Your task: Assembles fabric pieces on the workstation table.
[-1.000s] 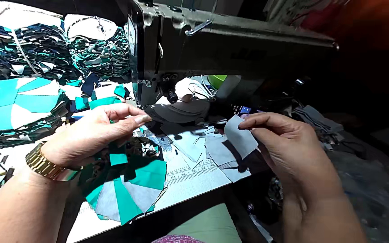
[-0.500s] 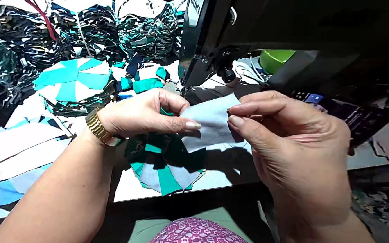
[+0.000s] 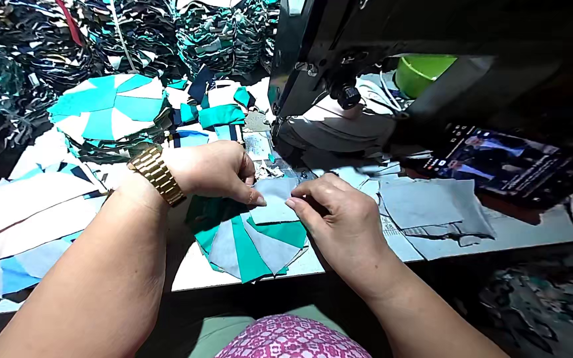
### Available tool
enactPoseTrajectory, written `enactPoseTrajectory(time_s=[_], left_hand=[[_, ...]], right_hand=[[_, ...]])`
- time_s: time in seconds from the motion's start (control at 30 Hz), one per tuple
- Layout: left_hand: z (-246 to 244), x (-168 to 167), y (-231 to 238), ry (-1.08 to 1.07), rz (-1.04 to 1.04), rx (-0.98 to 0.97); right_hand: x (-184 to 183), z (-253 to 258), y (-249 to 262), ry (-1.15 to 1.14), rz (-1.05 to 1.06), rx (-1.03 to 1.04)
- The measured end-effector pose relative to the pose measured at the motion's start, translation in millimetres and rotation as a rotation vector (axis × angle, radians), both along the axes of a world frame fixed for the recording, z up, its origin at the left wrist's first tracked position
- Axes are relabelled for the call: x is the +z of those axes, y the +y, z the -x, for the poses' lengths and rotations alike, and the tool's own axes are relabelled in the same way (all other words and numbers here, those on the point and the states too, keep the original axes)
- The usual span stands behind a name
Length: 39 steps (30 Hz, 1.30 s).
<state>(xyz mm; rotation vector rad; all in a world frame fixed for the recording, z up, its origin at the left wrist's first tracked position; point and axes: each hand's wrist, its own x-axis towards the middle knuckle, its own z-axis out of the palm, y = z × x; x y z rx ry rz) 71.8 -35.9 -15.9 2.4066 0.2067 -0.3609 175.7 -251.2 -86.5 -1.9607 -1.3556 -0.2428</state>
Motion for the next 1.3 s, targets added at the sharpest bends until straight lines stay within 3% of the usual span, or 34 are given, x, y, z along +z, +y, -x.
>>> enactPoseTrajectory(time_s=[0.13, 0.23, 0.37, 0.47, 0.57, 0.63, 0.73, 0.83, 0.93, 1.03, 1.1, 1.2, 1.3], left_hand=[[3, 4, 4, -0.039, -0.147, 0.035], [9, 7, 10, -0.15, -0.138, 0.031], [8, 4, -2, -0.118, -0.085, -0.098], [4, 4, -9, 0.001, -0.219, -0.104], [5, 6, -7, -0.063, -0.241, -0.095], [7, 2, 0, -0.262, -0.117, -0.1], [7, 2, 4, -0.461, 0.24, -0.041], [5, 4, -2, -0.414, 0.693, 0.124], [2, 0, -5, -0.333, 0.915, 0.186], [-1, -4, -11, -0.335, 1.001, 0.144], [-2, -4, -17, -0.375, 0.977, 0.12], [-2, -2, -24, -0.436, 0.885, 0.068], [-3, -3, -29, -0.511, 0.774, -0.024]], right_hand=[[12, -16, -5, 0.063, -0.029, 0.043], [23, -21, -6, 0.034, -0.081, 0.174], [21, -17, -4, -0.029, 0.097, 0.342], [18, -11, -7, -0.1, 0.18, 0.328], [21, 3, -16, -0.139, 0.207, 0.236], [25, 11, -20, -0.127, 0.156, 0.18], [29, 17, -16, -0.115, 0.053, 0.229], [16, 18, -11, -0.191, 0.135, 0.292], [7, 15, -9, -0.178, 0.153, 0.288], [15, 13, -11, 0.012, 0.027, 0.238], [24, 15, -13, 0.346, -0.065, 0.206], [32, 12, -11, 1.023, -0.167, 0.303], [37, 17, -4, 1.223, -0.307, 0.259]])
